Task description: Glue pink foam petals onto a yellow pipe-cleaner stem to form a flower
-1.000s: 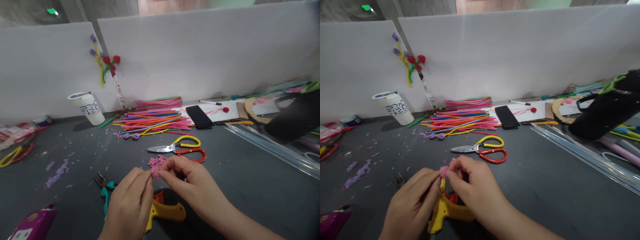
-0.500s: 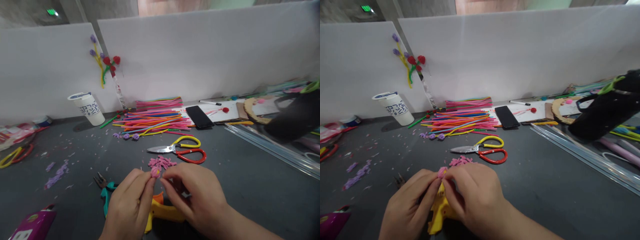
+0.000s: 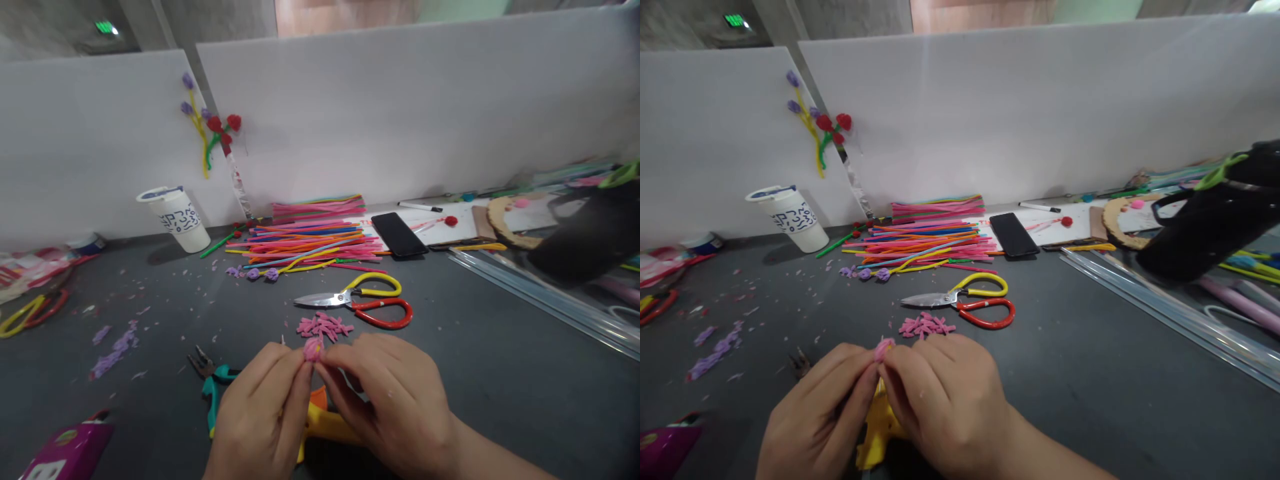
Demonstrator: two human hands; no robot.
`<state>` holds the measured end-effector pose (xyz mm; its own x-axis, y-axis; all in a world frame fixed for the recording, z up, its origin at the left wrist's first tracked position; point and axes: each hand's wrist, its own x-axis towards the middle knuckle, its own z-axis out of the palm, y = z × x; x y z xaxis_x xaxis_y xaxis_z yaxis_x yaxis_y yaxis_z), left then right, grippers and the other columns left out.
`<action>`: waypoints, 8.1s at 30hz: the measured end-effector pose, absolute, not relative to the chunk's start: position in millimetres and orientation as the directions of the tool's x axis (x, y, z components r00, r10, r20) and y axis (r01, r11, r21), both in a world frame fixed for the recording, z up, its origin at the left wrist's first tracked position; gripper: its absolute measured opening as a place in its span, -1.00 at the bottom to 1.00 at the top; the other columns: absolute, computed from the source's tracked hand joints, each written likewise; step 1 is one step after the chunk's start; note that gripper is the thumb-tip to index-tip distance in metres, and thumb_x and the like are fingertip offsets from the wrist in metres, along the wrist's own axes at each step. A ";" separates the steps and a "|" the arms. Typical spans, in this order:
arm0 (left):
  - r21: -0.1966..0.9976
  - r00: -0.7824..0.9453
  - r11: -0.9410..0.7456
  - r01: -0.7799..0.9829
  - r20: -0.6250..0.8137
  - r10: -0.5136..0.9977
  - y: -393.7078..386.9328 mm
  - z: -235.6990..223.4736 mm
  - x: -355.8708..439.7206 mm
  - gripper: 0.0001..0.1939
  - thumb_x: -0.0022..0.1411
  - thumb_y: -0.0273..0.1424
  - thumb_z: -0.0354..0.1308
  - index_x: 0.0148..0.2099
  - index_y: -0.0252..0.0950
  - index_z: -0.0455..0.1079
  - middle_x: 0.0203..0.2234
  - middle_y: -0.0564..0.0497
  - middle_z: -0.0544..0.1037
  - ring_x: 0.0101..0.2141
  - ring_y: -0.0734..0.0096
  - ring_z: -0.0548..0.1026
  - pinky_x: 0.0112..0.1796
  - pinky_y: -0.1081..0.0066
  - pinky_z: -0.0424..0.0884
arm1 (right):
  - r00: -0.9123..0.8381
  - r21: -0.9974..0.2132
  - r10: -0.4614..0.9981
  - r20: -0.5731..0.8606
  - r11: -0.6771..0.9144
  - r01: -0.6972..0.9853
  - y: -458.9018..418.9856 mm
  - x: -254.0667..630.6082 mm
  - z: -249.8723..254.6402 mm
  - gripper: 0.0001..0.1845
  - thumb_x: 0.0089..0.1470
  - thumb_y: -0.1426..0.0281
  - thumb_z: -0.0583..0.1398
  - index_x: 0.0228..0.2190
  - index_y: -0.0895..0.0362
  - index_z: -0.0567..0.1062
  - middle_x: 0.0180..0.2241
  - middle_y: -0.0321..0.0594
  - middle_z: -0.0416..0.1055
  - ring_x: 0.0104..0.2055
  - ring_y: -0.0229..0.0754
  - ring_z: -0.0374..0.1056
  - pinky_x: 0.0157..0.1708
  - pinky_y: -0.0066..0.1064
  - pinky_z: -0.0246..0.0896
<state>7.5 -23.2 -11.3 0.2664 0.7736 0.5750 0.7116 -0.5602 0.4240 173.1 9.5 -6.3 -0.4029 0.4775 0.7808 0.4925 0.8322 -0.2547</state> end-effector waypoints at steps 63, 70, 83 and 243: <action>0.374 0.282 -0.687 0.623 0.712 0.643 -23.3 -12.7 3.2 -0.78 0.12 -0.72 0.12 -0.23 -0.36 0.42 -0.42 -0.02 0.52 -0.42 0.48 0.52 -0.37 0.58 0.49 | -0.348 -0.513 0.557 0.754 0.830 0.219 4.0 173.8 -4.9 -0.83 0.04 0.60 0.11 -0.32 0.14 0.38 -0.45 -0.24 0.46 -0.44 -0.29 0.36 -0.41 -0.51 0.32; 0.367 0.294 -0.688 0.625 0.706 0.644 -24.0 -13.3 4.6 -0.78 0.11 -0.74 0.10 -0.26 -0.35 0.36 -0.47 -0.01 0.50 -0.46 0.50 0.49 -0.41 0.58 0.48 | -0.385 -0.366 0.459 0.801 0.883 0.292 7.5 176.7 -8.1 -0.82 0.07 0.57 0.14 -0.23 0.24 0.43 -0.41 -0.14 0.49 -0.42 -0.23 0.35 -0.41 -0.43 0.32; 0.307 0.321 -0.700 0.645 0.722 0.613 -23.9 -16.8 2.1 -0.78 0.11 -0.72 0.13 -0.22 -0.37 0.39 -0.44 -0.03 0.53 -0.44 0.49 0.52 -0.38 0.57 0.50 | -0.391 -0.281 0.422 0.818 0.887 0.367 8.5 176.3 -8.5 -0.88 0.10 0.56 0.12 -0.27 0.19 0.39 -0.48 -0.19 0.47 -0.49 -0.25 0.33 -0.50 -0.44 0.26; 0.911 -0.324 -0.112 0.397 0.253 0.912 -2.4 11.9 -19.9 -0.86 0.09 -0.35 0.20 -0.48 -0.26 0.44 -0.67 0.16 0.39 -0.64 0.53 0.27 -0.62 0.55 0.17 | -0.441 -0.911 0.858 0.265 0.372 0.177 4.8 194.7 -5.3 -0.72 0.16 0.21 0.15 -0.10 -0.07 0.49 -0.40 -0.24 0.51 -0.38 -0.13 0.46 -0.38 -0.37 0.46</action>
<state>-19.9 -2.4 11.9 -0.3240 0.9115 0.2533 0.3966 -0.1122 0.9111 194.7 4.8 -5.3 -0.4411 0.8575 0.2647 0.1775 0.3725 -0.9109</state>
